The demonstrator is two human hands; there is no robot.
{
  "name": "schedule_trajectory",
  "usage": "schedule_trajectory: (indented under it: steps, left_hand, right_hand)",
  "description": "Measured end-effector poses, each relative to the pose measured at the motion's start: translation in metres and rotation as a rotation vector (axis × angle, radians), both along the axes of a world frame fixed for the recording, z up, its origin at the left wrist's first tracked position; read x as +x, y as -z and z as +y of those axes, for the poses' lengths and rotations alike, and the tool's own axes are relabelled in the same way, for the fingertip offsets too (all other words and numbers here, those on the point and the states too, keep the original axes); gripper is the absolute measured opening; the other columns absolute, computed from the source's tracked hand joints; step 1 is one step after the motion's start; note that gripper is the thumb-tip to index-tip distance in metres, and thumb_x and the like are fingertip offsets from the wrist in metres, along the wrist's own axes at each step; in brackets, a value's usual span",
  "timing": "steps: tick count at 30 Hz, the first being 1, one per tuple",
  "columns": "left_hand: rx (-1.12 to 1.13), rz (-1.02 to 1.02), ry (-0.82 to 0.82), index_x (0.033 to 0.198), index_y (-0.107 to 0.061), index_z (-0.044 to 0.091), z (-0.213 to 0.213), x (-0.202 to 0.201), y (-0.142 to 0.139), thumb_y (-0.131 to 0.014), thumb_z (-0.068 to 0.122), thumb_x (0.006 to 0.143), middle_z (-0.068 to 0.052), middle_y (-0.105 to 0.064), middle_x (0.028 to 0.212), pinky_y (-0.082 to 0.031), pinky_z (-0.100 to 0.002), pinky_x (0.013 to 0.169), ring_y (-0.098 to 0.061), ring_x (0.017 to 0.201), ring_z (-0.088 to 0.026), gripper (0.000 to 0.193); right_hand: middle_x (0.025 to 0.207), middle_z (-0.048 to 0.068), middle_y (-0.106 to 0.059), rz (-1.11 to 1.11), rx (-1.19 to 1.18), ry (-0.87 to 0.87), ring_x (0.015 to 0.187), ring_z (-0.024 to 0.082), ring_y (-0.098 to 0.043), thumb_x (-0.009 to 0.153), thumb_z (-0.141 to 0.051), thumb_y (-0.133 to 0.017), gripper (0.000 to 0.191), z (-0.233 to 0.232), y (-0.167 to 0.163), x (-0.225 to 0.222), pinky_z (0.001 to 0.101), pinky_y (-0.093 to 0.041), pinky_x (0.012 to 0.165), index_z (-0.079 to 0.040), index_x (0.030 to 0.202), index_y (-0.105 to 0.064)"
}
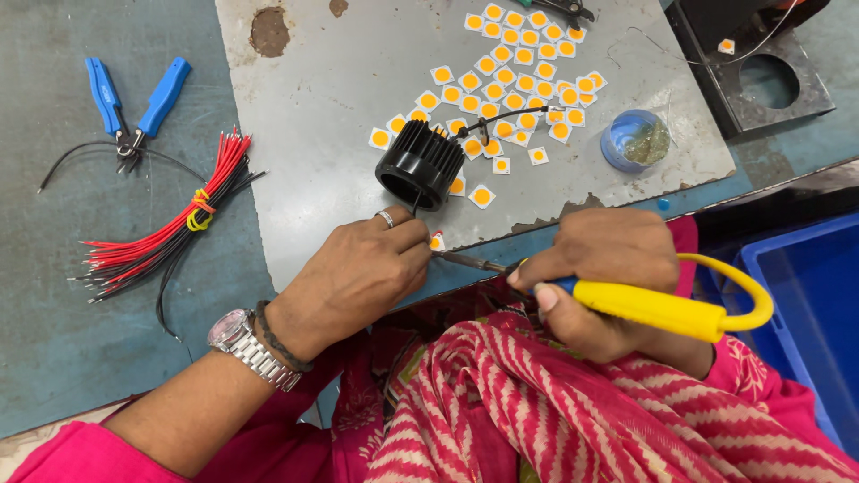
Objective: The person solders wires to small LED components at a workbench. They hold a wire in one hand and a soldering iron in the other, dip the wire end into a small container of flux or solder paste, apply the hot iron to the joint, and work on components attached to a black heat-sink housing, repeating the process for successive wires.
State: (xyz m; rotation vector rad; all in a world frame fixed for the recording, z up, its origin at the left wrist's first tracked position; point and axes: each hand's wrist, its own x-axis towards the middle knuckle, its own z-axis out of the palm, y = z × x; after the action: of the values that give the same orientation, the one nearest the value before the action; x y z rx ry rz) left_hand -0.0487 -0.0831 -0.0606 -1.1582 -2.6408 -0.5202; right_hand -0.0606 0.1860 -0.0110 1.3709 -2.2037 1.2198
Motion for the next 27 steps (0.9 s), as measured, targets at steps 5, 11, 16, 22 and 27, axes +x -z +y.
schedule_trajectory:
  steps: [5, 11, 16, 22, 27]
  left_hand:
    - [0.02, -0.007, 0.0, 0.076, -0.063, 0.005, 0.001, 0.001, 0.0, -0.069, 0.009, 0.081, -0.007, -0.061, 0.086, -0.055, -0.039, 0.068, -0.063, 0.087, -0.025, 0.008]
    - [0.013, 0.002, 0.007, 0.075, -0.064, 0.005, 0.001, 0.0, -0.002, -0.07, 0.009, 0.081, -0.007, -0.062, 0.085, -0.055, -0.038, 0.067, -0.063, 0.086, -0.025, 0.009]
    - [0.008, 0.035, 0.009, 0.075, -0.063, 0.006, 0.002, 0.001, -0.003, -0.07, 0.009, 0.081, -0.006, -0.061, 0.084, -0.055, -0.038, 0.068, -0.063, 0.085, -0.024, 0.009]
    - [-0.041, 0.091, 0.023, 0.08, -0.063, 0.006, 0.002, 0.002, -0.001, -0.07, 0.01, 0.079, -0.006, -0.062, 0.084, -0.055, -0.038, 0.07, -0.064, 0.086, -0.024, 0.008]
    - [-0.073, 0.126, 0.082, 0.085, -0.063, 0.005, -0.003, 0.002, -0.004, -0.068, 0.01, 0.079, -0.008, -0.064, 0.089, -0.056, -0.038, 0.073, -0.065, 0.09, -0.026, 0.009]
  right_hand:
    - [0.074, 0.008, -0.069, -0.023, -0.029, 0.032, 0.058, 0.019, -0.061, 0.08, -0.013, -0.065, 0.012, 0.008, 0.003, -0.001, 0.0306, -0.047, 0.053, -0.003, 0.084, -0.071]
    - [0.077, 0.01, -0.068, -0.115, -0.159, 0.18, 0.062, 0.017, -0.067, 0.086, -0.016, -0.065, 0.018, 0.035, 0.012, 0.001, 0.0249, -0.054, 0.06, 0.002, 0.09, -0.065]
    - [0.079, 0.01, -0.068, -0.099, -0.163, 0.232, 0.064, 0.018, -0.068, 0.086, -0.016, -0.065, 0.019, 0.043, 0.015, 0.003, 0.0246, -0.054, 0.063, 0.002, 0.09, -0.065]
    - [0.08, 0.011, -0.067, -0.115, -0.148, 0.254, 0.064, 0.017, -0.067, 0.085, -0.018, -0.065, 0.018, 0.045, 0.014, 0.007, 0.024, -0.053, 0.063, 0.0, 0.089, -0.065]
    - [0.081, 0.011, -0.068, -0.129, -0.145, 0.265, 0.066, 0.015, -0.068, 0.089, -0.02, -0.067, 0.02, 0.051, 0.016, 0.012, 0.0224, -0.053, 0.064, 0.0, 0.093, -0.067]
